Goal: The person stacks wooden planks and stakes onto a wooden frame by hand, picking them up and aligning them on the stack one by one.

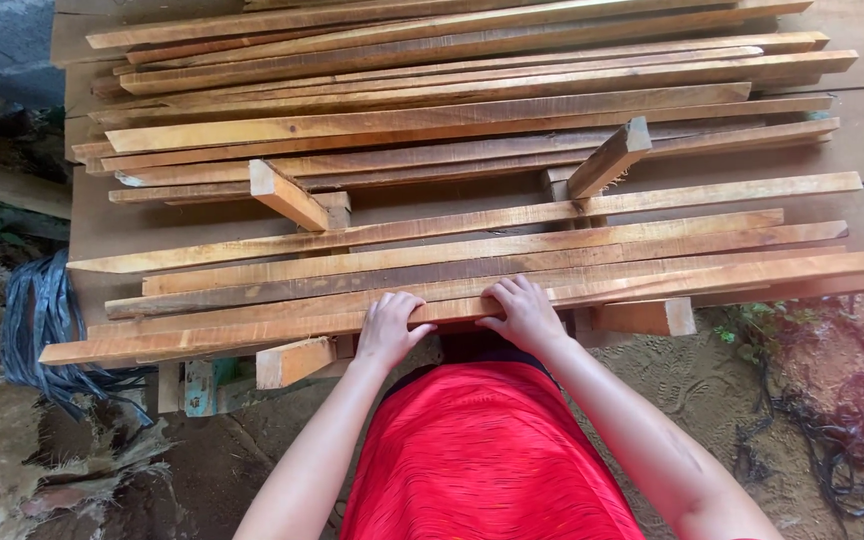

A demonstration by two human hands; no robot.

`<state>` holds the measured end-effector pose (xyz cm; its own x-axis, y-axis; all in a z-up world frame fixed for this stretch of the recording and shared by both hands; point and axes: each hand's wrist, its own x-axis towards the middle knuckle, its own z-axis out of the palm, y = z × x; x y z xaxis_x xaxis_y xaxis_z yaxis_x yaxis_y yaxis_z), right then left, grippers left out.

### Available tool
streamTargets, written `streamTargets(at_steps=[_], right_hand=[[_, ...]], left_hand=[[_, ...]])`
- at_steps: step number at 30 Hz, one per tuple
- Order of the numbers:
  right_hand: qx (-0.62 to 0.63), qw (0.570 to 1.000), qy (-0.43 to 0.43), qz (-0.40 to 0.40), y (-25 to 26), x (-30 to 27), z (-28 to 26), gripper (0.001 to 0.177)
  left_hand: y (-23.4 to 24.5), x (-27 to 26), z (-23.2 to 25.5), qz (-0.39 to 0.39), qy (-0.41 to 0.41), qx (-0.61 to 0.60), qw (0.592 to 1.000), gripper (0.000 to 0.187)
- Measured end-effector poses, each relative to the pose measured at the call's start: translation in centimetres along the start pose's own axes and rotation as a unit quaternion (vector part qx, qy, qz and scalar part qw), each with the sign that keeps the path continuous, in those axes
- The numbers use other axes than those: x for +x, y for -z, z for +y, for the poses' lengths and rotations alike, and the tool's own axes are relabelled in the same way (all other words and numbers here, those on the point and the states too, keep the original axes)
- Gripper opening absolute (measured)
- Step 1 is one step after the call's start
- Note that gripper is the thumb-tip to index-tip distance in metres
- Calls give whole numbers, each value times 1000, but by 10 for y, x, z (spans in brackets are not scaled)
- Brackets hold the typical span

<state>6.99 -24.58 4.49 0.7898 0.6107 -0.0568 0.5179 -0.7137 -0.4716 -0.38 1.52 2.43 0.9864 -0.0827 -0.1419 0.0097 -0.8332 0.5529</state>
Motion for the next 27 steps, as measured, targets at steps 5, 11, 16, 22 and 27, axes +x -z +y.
streamTargets(at_steps=[5,11,16,22,27], right_hand=[[-14,1000,-9,-2,-25,-2,10,45],[-45,999,6,-17,-31,3,15,50],[-85,988,-25,-123,-2,27,-4,51],[-54,971,-111,-204,15,24,-22,59],[-10,999,17,48,-24,1,2,43]], left_hand=[[-21,-3,-10,8,20,14,1000,39],[-20,-2,-4,11,11,49,999,46],[4,14,10,-75,52,67,994,45],[17,23,19,-216,122,101,963,46],[-8,-4,4,-26,7,31,999,47]])
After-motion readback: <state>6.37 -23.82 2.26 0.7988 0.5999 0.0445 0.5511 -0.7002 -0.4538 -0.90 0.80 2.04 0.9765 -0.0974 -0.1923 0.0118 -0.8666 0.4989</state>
